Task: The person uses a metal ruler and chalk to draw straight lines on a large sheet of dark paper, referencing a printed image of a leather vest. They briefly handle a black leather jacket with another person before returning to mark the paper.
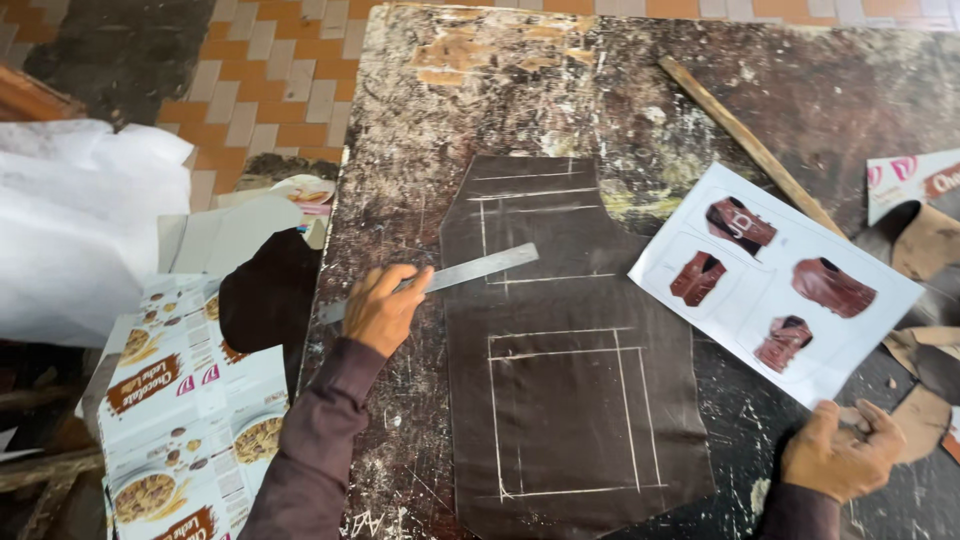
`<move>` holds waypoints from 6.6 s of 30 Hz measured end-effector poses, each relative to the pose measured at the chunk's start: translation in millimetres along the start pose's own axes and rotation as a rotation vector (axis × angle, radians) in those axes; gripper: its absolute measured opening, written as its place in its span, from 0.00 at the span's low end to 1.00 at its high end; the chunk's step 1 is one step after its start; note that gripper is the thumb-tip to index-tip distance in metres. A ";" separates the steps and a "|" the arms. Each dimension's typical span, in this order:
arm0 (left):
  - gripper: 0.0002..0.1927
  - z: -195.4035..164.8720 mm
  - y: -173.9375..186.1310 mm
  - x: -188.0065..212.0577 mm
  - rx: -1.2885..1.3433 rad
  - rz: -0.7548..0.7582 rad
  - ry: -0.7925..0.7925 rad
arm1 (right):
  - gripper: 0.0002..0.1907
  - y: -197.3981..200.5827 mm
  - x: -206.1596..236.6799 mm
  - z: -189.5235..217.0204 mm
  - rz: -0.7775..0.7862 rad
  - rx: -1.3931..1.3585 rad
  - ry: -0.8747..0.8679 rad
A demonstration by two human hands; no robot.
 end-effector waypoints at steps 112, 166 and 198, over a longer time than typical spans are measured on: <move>0.10 114.4 -65.5 -136.3 0.289 0.181 0.033 | 0.09 -179.9 68.7 264.6 0.783 -0.699 -0.323; 0.28 1.8 -91.5 -106.0 0.759 -0.091 0.186 | 0.09 -146.1 49.9 232.2 0.749 -0.551 -0.424; 0.72 -34.9 -140.8 -158.8 0.008 0.269 -0.052 | 0.29 -132.2 53.8 221.4 1.101 -0.222 -0.207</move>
Point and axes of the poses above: each hand's wrist, its own x-axis away from the middle knuckle, its own y-axis out of the back of the hand, z = x × y, the point moved 7 cm from there along -x, towards the middle knuckle, and after that the axes turned 8 degrees about -y, right-handed, at the moved point
